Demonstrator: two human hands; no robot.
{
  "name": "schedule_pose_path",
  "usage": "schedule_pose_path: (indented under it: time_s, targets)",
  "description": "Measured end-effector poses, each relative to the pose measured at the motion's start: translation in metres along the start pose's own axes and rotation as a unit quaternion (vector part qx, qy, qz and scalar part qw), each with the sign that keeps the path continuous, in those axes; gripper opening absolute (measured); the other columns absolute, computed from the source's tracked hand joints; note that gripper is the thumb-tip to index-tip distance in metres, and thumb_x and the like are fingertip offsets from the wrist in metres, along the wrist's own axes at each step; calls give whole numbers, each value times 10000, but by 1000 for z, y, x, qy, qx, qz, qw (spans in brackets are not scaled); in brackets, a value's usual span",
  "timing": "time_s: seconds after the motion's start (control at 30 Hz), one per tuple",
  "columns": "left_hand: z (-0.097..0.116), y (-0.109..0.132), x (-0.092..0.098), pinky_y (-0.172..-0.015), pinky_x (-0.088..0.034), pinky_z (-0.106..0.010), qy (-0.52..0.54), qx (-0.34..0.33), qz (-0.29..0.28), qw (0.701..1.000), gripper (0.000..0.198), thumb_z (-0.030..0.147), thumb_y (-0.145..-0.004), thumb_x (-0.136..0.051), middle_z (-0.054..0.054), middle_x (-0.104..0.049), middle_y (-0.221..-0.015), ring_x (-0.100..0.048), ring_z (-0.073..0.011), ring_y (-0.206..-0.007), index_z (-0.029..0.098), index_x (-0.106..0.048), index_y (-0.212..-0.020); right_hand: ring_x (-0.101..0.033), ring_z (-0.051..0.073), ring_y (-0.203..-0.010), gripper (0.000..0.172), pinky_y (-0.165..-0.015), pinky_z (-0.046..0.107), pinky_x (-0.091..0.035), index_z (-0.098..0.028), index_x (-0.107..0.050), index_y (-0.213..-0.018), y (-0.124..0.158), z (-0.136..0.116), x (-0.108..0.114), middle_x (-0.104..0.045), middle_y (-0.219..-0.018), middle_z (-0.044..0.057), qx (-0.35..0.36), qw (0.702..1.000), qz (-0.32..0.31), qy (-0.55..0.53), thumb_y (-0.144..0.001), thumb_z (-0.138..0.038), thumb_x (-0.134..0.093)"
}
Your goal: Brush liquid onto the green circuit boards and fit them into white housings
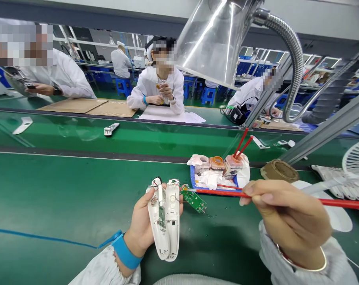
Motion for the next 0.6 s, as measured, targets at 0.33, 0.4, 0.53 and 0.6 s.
schedule_pose_path:
  time_s: [0.33, 0.4, 0.53, 0.6]
  targets:
    - [1, 0, -2, -827, -493, -458, -1, 4, -17, 1000, 211, 320, -808, -531, -96, -687, -956, -601, -319, -1009, 189, -696, -810, -642, 162, -727, 462, -620, 309, -563, -212, -548, -1054, 2, 6, -8, -646, -809, 19, 26, 998, -39, 33, -722, 108, -519]
    - [0, 0, -2, -832, -490, -457, -1, 7, -23, 1000, 207, 321, -806, -534, -97, -687, -957, -597, -321, -1018, 194, -696, -810, -643, 165, -728, 439, -629, 309, -558, -195, -562, -1031, 4, 6, -4, -651, -799, 22, 27, 998, -31, 46, -713, 107, -532]
    - [0, 1, -4, -830, -490, -450, -7, 6, -32, 999, 212, 325, -804, -528, -103, -686, -941, -612, -309, -990, 186, -687, -801, -643, 182, -710, 414, -606, 332, -552, -207, -577, -1012, 6, 6, 1, -654, -777, 17, 22, 997, -30, 64, -719, 82, -543]
    - [0, 1, -5, -817, -494, -439, -9, 4, -30, 999, 202, 313, -797, -532, -106, -685, -922, -628, -290, -948, 174, -678, -798, -640, 188, -692, 424, -582, 341, -543, -220, -583, -1018, 6, 6, 4, -648, -792, 18, 14, 997, -27, 72, -718, 76, -550]
Point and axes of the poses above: each hand's wrist, its own y-axis away from the middle knuckle, its own x-axis out of the back of the hand, z = x × y, the point moved 3 cm from there along -y, towards the middle knuckle
